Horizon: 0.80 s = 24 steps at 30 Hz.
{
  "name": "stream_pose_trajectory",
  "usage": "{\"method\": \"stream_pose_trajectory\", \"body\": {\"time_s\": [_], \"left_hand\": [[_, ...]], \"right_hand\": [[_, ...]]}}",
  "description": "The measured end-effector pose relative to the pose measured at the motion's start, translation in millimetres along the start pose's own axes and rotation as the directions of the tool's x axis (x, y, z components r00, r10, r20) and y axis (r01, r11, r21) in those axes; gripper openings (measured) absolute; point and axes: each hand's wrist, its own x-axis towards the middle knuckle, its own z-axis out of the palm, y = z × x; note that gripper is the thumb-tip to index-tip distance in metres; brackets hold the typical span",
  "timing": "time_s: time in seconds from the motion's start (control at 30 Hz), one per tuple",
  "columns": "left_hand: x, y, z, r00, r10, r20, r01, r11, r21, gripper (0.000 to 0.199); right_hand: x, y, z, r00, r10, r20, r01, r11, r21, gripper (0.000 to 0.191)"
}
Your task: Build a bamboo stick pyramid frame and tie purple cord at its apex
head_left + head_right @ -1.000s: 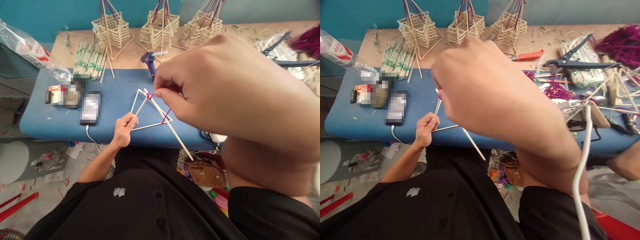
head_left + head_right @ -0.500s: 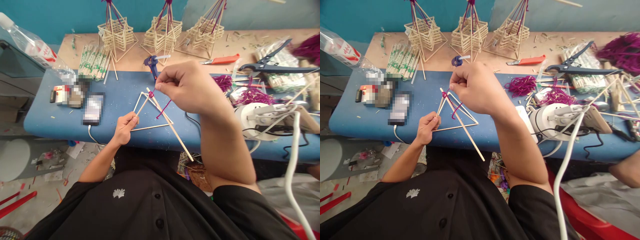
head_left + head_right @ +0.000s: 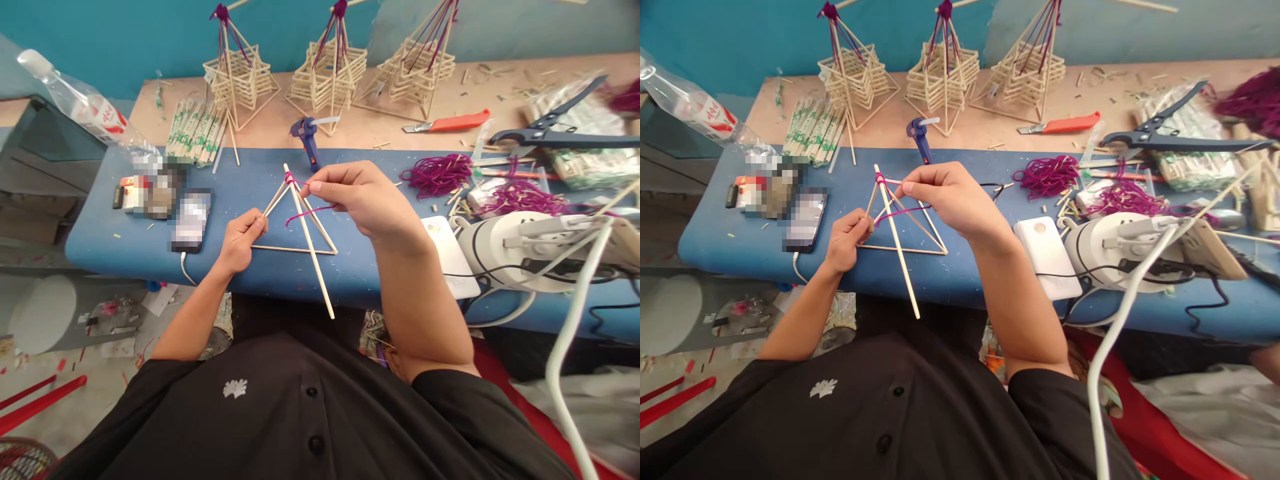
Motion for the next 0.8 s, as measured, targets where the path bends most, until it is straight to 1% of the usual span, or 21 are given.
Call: {"method": "stream_pose_trajectory", "body": {"time_s": [0.1,0.17,0.3,0.4,0.53,0.63,0.7,0.8], "left_hand": [[1.3,-3.2,2.5,1.0,0.009,-0.025,-0.009,1.0,-0.003,0.061],[0.4,-4.2,4.1,0.999,0.012,-0.039,-0.012,1.0,-0.003,0.06],[-1.8,-3.0,3.3,0.998,0.016,-0.055,-0.017,1.0,-0.01,0.054],[1.4,-1.6,-1.4,1.0,0.008,-0.023,-0.009,0.999,-0.044,0.047],[19.0,0.3,-8.9,0.998,-0.004,0.062,0.012,0.992,-0.123,0.052],[39.3,5.2,-12.5,0.995,0.01,0.097,0.002,0.991,-0.132,0.045],[52.9,10.5,-13.3,0.99,0.061,0.123,-0.05,0.994,-0.093,0.039],[69.3,18.1,-12.1,0.966,0.138,0.221,-0.139,0.99,-0.009,0.034]], "right_hand": [[0.0,-2.7,-1.6,0.999,0.007,-0.045,-0.008,1.0,-0.026,0.014],[4.0,0.8,-0.2,0.998,0.033,-0.049,-0.033,0.999,0.001,0.013],[16.1,14.1,4.2,0.991,0.136,0.015,-0.137,0.978,0.16,0.011],[22.8,20.6,4.9,0.979,0.181,0.093,-0.198,0.954,0.227,0.014],[30.4,23.1,4.0,0.96,0.229,0.161,-0.259,0.944,0.202,0.014],[36.6,25.2,3.9,0.95,0.239,0.198,-0.272,0.948,0.162,0.014],[40.1,27.7,4.6,0.942,0.246,0.229,-0.278,0.953,0.118,0.017],[43.5,32.4,6.7,0.934,0.258,0.245,-0.283,0.957,0.071,0.023]]}}
